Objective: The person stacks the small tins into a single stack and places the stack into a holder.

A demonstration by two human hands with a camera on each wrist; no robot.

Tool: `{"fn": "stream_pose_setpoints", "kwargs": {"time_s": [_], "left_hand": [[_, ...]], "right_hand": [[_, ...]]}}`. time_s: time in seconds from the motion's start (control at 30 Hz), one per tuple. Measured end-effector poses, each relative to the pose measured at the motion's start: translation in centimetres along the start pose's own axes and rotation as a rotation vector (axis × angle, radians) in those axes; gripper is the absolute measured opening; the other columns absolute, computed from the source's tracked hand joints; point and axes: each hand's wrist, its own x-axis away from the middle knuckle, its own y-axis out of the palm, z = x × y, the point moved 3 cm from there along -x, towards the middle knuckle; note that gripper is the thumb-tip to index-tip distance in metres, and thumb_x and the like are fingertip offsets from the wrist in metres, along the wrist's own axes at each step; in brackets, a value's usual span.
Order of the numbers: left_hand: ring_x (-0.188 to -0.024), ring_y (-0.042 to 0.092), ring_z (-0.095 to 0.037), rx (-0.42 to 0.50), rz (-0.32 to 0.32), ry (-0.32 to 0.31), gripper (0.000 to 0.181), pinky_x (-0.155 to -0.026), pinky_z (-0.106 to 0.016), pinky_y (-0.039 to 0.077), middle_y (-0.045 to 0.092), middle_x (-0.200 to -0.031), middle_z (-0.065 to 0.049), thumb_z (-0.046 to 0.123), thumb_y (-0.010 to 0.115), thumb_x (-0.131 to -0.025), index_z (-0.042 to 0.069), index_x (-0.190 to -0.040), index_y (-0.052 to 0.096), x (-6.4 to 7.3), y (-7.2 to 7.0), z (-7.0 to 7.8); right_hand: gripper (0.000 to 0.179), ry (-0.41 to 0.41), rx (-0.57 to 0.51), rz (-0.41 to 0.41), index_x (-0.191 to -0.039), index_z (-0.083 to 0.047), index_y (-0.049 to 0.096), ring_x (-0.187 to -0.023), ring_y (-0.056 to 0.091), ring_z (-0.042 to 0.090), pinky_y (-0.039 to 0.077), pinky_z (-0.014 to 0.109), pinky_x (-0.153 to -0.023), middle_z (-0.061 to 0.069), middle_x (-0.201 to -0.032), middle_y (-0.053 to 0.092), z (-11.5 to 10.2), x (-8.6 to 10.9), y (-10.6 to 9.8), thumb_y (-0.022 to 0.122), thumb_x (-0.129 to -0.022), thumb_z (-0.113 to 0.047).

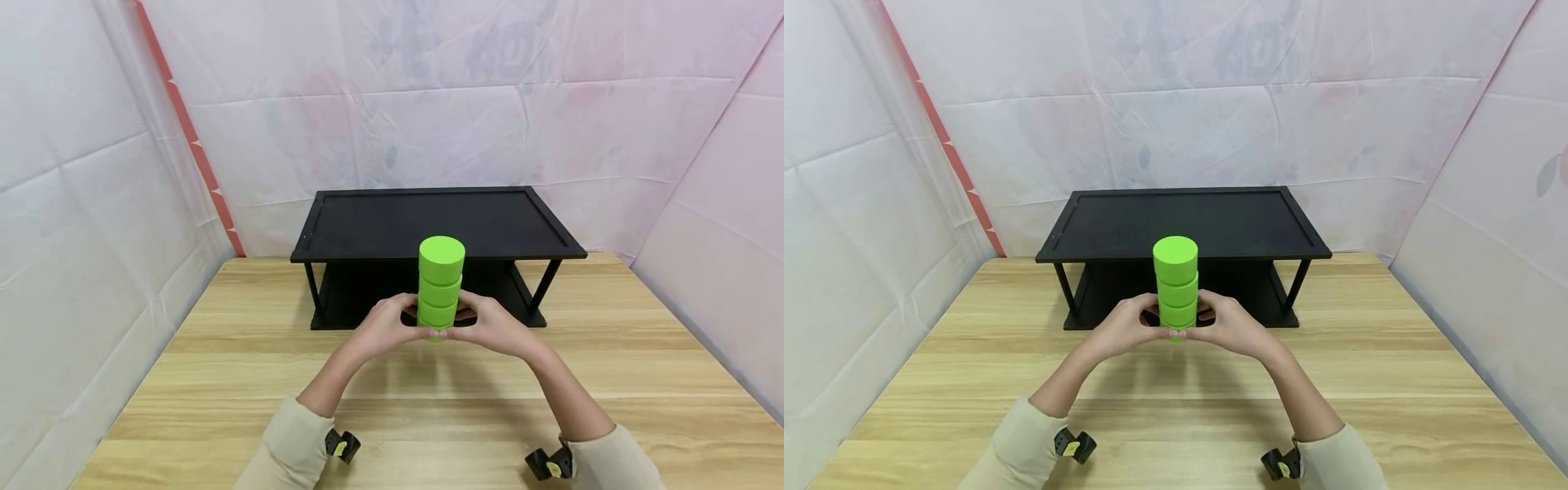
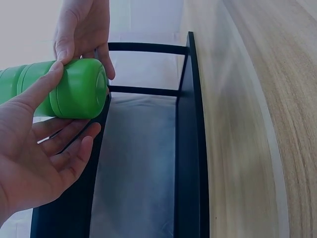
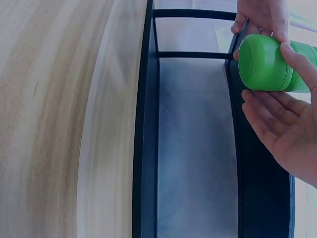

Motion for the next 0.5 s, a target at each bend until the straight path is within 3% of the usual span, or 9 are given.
{"fn": "stream_pose_setpoints", "kwargs": {"time_s": [0.27, 0.5], "left_hand": [[-0.1, 0.054, -0.014, 0.015, -0.007, 0.005, 0.055, -0.085, -0.036, 0.046, 0.059, -0.111, 0.001, 0.033, 0.076, -0.075, 0.01, -0.121, 0.057, 0.05, -0.35, 0.11], [-0.098, 0.054, -0.013, -0.022, -0.005, 0.013, 0.054, -0.082, -0.03, 0.047, 0.059, -0.11, 0.001, 0.033, 0.076, -0.076, 0.01, -0.121, 0.057, -0.14, -0.63, 0.16]], "right_hand": [[0.059, -0.018, 0.008, 0.003, -0.126, -0.01, 0.051, -0.098, 0.058, 0.02, 0.05, 0.039, -0.08, 0.004, -0.114, 0.058, -0.27, -0.12, -0.01, 0.075, -0.077, -0.033], [0.058, -0.023, -0.005, -0.003, -0.126, -0.01, 0.051, -0.098, 0.058, 0.02, 0.049, 0.04, -0.081, 0.004, -0.114, 0.057, -0.56, -0.3, -0.18, 0.075, -0.077, -0.032]]}}
